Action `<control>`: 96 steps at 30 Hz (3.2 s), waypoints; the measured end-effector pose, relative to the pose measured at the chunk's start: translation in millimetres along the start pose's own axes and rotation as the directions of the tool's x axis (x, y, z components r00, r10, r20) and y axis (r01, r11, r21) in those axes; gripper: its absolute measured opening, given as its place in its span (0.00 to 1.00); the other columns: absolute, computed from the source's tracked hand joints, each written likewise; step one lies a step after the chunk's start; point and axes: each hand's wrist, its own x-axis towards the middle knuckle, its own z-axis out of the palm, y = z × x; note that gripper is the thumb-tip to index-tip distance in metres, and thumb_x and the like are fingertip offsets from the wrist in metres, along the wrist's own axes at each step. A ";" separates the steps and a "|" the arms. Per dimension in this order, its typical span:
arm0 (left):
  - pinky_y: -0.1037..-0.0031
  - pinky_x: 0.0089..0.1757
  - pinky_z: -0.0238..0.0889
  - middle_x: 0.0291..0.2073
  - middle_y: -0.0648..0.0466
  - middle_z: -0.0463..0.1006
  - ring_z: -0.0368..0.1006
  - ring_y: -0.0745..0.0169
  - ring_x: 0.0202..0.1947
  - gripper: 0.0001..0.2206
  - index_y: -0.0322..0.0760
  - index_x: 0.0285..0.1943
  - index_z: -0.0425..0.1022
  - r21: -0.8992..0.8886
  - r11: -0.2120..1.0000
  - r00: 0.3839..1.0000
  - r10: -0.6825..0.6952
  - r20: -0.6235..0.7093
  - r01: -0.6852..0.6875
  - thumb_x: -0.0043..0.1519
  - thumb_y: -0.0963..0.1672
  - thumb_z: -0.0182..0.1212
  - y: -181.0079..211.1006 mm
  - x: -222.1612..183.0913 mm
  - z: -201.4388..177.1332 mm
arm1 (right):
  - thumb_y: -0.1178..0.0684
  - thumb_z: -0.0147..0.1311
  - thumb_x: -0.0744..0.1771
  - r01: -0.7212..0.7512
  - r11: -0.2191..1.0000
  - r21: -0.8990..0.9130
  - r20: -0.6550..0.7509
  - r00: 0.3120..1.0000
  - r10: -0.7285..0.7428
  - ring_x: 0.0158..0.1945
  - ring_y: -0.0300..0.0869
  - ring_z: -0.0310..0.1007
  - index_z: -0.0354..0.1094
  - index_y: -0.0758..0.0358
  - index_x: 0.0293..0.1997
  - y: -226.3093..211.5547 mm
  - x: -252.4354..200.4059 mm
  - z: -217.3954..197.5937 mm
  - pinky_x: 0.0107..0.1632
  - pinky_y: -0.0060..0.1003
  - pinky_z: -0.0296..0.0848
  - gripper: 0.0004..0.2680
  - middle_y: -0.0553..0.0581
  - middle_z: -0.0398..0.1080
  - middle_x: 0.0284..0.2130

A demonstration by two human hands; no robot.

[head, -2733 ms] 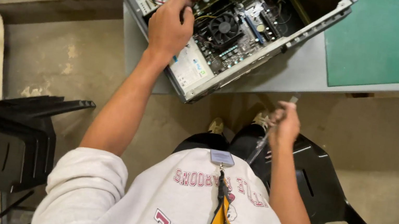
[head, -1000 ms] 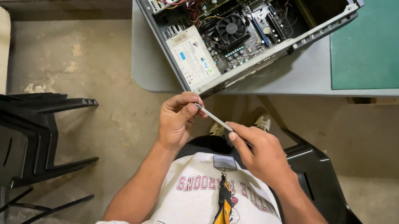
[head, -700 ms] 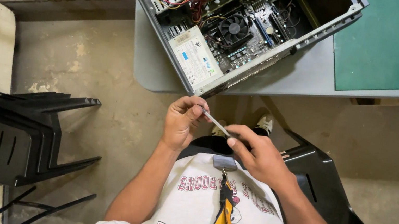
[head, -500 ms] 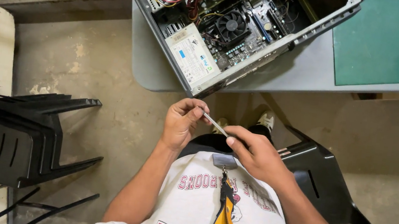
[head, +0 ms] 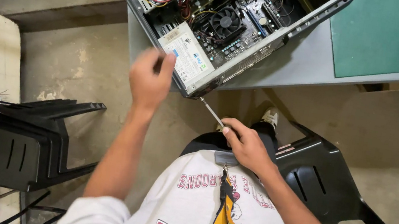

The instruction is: Reinstalling a power supply unit into a desktop computer case, including cleaning the unit and managing cables.

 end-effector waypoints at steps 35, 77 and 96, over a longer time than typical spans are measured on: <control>0.32 0.67 0.36 0.43 0.43 0.84 0.71 0.50 0.60 0.29 0.31 0.58 0.81 0.472 0.874 0.993 0.086 0.086 -0.117 0.70 0.60 0.65 -26.2 53.4 37.3 | 0.52 0.60 0.70 -0.246 0.966 -0.075 -0.091 0.967 0.239 0.33 0.46 0.82 0.75 0.60 0.55 -46.9 4.9 28.3 0.41 0.45 0.79 0.09 0.61 0.81 0.32; 0.30 0.68 0.41 0.41 0.45 0.81 0.69 0.48 0.64 0.28 0.31 0.59 0.79 0.439 0.895 0.997 0.064 0.049 -0.079 0.71 0.60 0.61 -31.7 52.4 44.0 | 0.54 0.68 0.67 -0.260 0.963 0.066 -0.150 0.952 0.267 0.21 0.44 0.79 0.74 0.70 0.48 -60.7 31.6 42.6 0.32 0.40 0.79 0.10 0.58 0.77 0.29; 0.43 0.80 0.46 0.80 0.39 0.66 0.55 0.41 0.84 0.41 0.41 0.82 0.66 -0.928 -0.337 0.981 0.160 0.111 0.160 0.71 0.67 0.44 -24.1 3.2 -9.0 | 0.53 0.56 0.72 -0.143 0.977 0.160 -0.133 0.977 0.165 0.20 0.41 0.79 0.81 0.63 0.49 -13.3 56.1 53.1 0.26 0.34 0.78 0.07 0.59 0.78 0.22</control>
